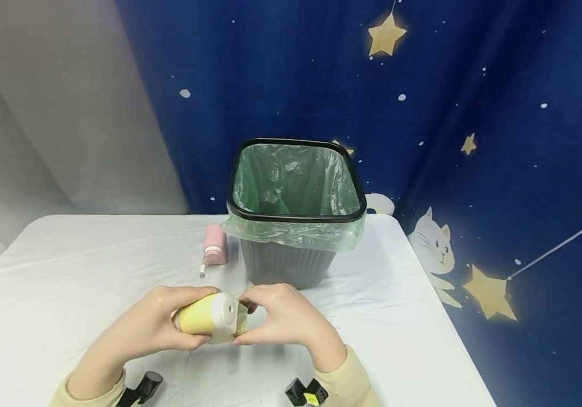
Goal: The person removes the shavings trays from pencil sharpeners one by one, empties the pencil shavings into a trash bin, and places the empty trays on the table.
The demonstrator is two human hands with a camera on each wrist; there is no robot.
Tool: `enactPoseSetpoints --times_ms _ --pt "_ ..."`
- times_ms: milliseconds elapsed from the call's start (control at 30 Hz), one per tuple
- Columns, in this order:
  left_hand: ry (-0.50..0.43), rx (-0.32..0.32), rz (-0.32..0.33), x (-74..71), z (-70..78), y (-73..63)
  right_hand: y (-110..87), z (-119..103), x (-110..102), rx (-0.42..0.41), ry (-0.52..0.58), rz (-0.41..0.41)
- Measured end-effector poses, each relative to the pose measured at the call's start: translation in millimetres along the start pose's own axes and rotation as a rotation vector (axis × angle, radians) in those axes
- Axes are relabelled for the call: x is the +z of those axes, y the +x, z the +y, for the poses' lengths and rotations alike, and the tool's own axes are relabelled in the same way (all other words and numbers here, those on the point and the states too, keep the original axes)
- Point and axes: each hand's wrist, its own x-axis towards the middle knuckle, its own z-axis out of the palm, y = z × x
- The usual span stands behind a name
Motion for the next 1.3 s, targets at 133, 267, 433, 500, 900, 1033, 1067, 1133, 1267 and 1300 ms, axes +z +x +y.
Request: enactPoseSetpoints --times_ms 133,267,433,500,900,1033,1067,1133,1267,1300 --pt "-0.004 0.001 -0.002 0.2 -0.1 0.0 -0.4 1 1 0.005 -0.010 0.002" --pt "0.006 0.001 -0.006 -0.6 -1.8 -0.7 -1.1 2 0 0.001 -0.008 0.005" --pt "0.060 -0.049 0.000 -10.3 -8.5 -6.8 -7.2 7 -12 0.013 0.034 0.058" --pt "0.090 -0.079 0.019 -16.2 -11.6 -10.4 -11.7 10 -19 0.042 0.046 0.091" --pt "0.140 -0.121 0.077 -28.9 -14.9 -16.1 -21.2 16 -36 0.120 0.061 0.142" --pt "0.150 -0.129 0.077 -29.5 -15.0 -16.3 -21.9 15 -37 0.131 0.067 0.148" --pt "0.151 -0.132 0.077 -29.8 -15.0 -16.3 -22.1 15 -37 0.131 0.068 0.150" --pt "0.153 -0.136 0.076 -30.3 -15.0 -16.3 -22.6 15 -38 0.124 0.069 0.154" --pt "0.158 -0.146 0.073 -31.2 -14.9 -16.1 -23.4 15 -39 0.102 0.062 0.164" --pt "0.160 -0.149 0.072 -31.4 -14.9 -16.0 -23.5 15 -40 0.095 0.060 0.167"
